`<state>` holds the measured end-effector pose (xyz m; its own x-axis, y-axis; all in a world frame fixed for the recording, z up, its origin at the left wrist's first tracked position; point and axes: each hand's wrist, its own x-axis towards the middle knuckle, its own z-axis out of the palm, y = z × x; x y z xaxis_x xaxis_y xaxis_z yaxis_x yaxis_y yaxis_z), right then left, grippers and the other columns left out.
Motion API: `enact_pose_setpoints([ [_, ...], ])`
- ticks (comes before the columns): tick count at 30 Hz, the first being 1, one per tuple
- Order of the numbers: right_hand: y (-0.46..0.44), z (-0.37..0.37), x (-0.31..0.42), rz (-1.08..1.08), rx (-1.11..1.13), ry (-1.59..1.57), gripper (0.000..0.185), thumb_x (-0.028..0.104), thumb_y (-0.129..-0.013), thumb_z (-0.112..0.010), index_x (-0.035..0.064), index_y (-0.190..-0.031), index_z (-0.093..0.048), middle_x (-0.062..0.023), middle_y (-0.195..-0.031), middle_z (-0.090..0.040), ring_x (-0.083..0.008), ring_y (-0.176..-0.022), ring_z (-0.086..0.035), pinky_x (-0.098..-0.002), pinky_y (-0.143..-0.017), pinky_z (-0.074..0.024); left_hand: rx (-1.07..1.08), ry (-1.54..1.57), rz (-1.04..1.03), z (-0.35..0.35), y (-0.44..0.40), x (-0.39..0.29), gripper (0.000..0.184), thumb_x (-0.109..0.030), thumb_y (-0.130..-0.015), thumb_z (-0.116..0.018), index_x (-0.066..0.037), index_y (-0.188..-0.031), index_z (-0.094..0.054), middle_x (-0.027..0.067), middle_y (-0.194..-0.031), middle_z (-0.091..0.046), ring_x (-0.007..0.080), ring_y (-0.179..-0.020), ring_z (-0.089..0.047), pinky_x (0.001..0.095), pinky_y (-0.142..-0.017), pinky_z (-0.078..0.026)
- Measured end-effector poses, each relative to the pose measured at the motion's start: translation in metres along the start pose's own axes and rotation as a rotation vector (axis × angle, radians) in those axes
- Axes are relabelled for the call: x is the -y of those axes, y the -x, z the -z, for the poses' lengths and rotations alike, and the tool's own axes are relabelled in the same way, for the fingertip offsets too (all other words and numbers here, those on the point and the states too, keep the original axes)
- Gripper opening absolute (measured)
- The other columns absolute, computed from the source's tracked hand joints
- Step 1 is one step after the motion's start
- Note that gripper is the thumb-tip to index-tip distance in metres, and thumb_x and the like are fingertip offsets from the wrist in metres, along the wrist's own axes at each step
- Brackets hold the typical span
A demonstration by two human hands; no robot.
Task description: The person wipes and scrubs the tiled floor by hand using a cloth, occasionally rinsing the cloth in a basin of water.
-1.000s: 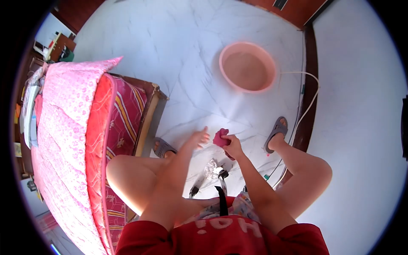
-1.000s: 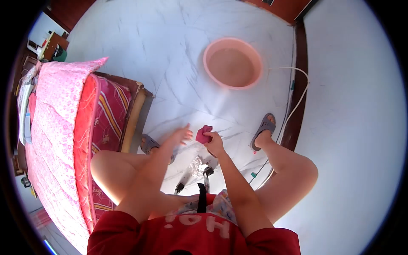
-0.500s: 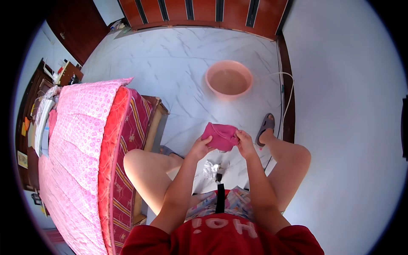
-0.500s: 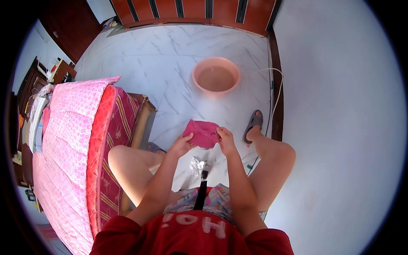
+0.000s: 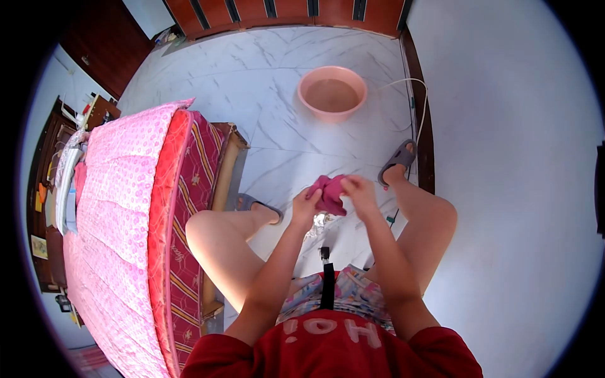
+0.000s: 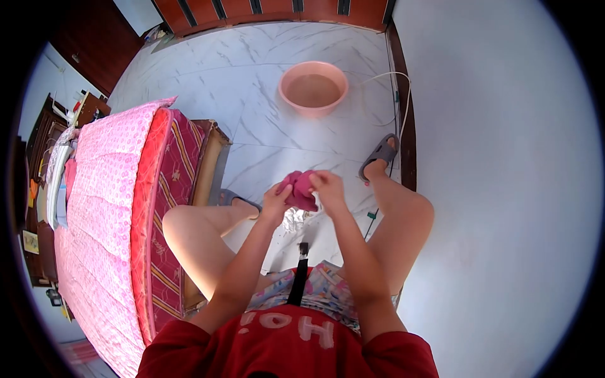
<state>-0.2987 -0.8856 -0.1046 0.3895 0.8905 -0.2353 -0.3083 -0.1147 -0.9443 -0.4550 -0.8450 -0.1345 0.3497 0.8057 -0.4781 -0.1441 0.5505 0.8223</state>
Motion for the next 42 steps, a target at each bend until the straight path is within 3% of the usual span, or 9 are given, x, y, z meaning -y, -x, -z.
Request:
enact_pose_setpoints([
  [8,-0.025,0.083,-0.017,0.438,-0.206,0.615,0.016,0.01,-0.081,-0.061,0.0004,-0.094,-0.063,-0.0132,-0.073,-0.064,-0.0191,-0.059,-0.059,-0.031,-0.06,-0.0478,-0.253,-0.036,0.047,0.052,0.002,-0.001,0.026,-0.011,-0.091,-0.052,-0.001,-0.115,-0.052,0.0113,-0.102,-0.059,0.0221,-0.083,-0.063,0.0375,-0.066,-0.057],
  [12,-0.027,0.099,-0.015,0.444,-0.249,0.684,0.018,0.015,-0.088,-0.059,0.0031,-0.099,-0.062,-0.0083,-0.078,-0.063,-0.0192,-0.07,-0.058,-0.0292,-0.069,-0.0481,-0.265,-0.035,0.079,0.061,-0.008,-0.005,0.029,-0.008,-0.092,-0.049,-0.001,-0.12,-0.049,0.0138,-0.107,-0.059,0.0279,-0.084,-0.064,0.0386,-0.065,-0.058],
  [18,-0.013,0.124,-0.017,0.303,-0.124,0.807,0.026,0.006,-0.078,-0.06,0.0074,-0.102,-0.066,-0.0128,-0.08,-0.066,-0.0217,-0.071,-0.062,-0.0307,-0.065,-0.0485,-0.344,-0.195,0.033,0.078,-0.007,-0.002,0.03,-0.005,-0.087,-0.055,0.0,-0.116,-0.053,0.016,-0.103,-0.06,0.0269,-0.078,-0.065,0.0359,-0.061,-0.058],
  [20,0.019,0.097,0.051,-0.04,-0.098,0.696,0.026,0.005,-0.075,-0.061,0.0062,-0.101,-0.067,-0.0139,-0.08,-0.065,-0.0225,-0.07,-0.061,-0.0322,-0.063,-0.0486,-0.28,-0.186,0.037,0.08,-0.011,-0.005,0.024,-0.005,-0.084,-0.06,0.002,-0.108,-0.059,0.0146,-0.096,-0.062,0.0256,-0.079,-0.065,0.0346,-0.061,-0.058],
  [26,0.034,0.102,0.044,0.412,-0.065,1.08,0.026,0.004,-0.07,-0.066,0.0048,-0.096,-0.068,-0.0158,-0.088,-0.064,-0.0287,-0.077,-0.061,-0.0383,-0.069,-0.0487,-0.281,-0.378,-0.029,0.101,0.006,-0.022,0.013,-0.008,-0.083,-0.062,0.003,-0.089,-0.065,0.0114,-0.084,-0.063,0.0189,-0.067,-0.063,0.0316,-0.06,-0.057],
  [33,-0.004,0.129,0.047,0.182,-0.019,1.158,0.021,0.006,-0.075,-0.062,0.0095,-0.095,-0.068,-0.0142,-0.09,-0.061,-0.029,-0.076,-0.06,-0.0397,-0.069,-0.048,-0.03,-0.701,0.048,0.081,0.026,-0.063,0.025,-0.02,-0.077,-0.072,0.004,-0.078,-0.065,0.0058,-0.069,-0.06,0.0107,-0.054,-0.053,0.023,-0.047,-0.042],
  [38,-0.013,0.146,0.035,-0.332,-0.226,-0.171,0.028,0.017,-0.083,-0.056,0.0055,-0.108,-0.057,-0.0139,-0.104,-0.053,-0.0238,-0.082,-0.06,-0.0415,-0.068,-0.0486,0.333,-0.896,0.082,0.076,0.048,-0.085,0.032,-0.027,-0.081,-0.068,0.002,-0.093,-0.064,0.0033,-0.075,-0.061,0.0103,-0.065,-0.053,0.024,-0.06,-0.043],
  [41,0.007,0.128,0.049,-0.354,-0.233,-0.057,0.03,0.019,-0.085,-0.053,0.0044,-0.111,-0.053,-0.0149,-0.107,-0.054,-0.0255,-0.083,-0.06,-0.0405,-0.069,-0.0491,0.138,-0.846,0.026,0.082,0.039,-0.07,0.033,-0.03,-0.084,-0.064,0.003,-0.092,-0.065,0.0033,-0.079,-0.063,0.0134,-0.064,-0.053,0.027,-0.062,-0.044],
  [42,0.014,0.119,0.052,-0.362,-0.235,-0.019,0.031,0.019,-0.085,-0.052,0.004,-0.112,-0.052,-0.0152,-0.107,-0.054,-0.0261,-0.083,-0.06,-0.0402,-0.07,-0.0493,0.08,-0.864,-0.212,0.086,0.033,-0.06,0.034,-0.03,-0.085,-0.062,0.003,-0.091,-0.065,0.0034,-0.078,-0.063,0.0142,-0.064,-0.053,0.0279,-0.064,-0.044],
])
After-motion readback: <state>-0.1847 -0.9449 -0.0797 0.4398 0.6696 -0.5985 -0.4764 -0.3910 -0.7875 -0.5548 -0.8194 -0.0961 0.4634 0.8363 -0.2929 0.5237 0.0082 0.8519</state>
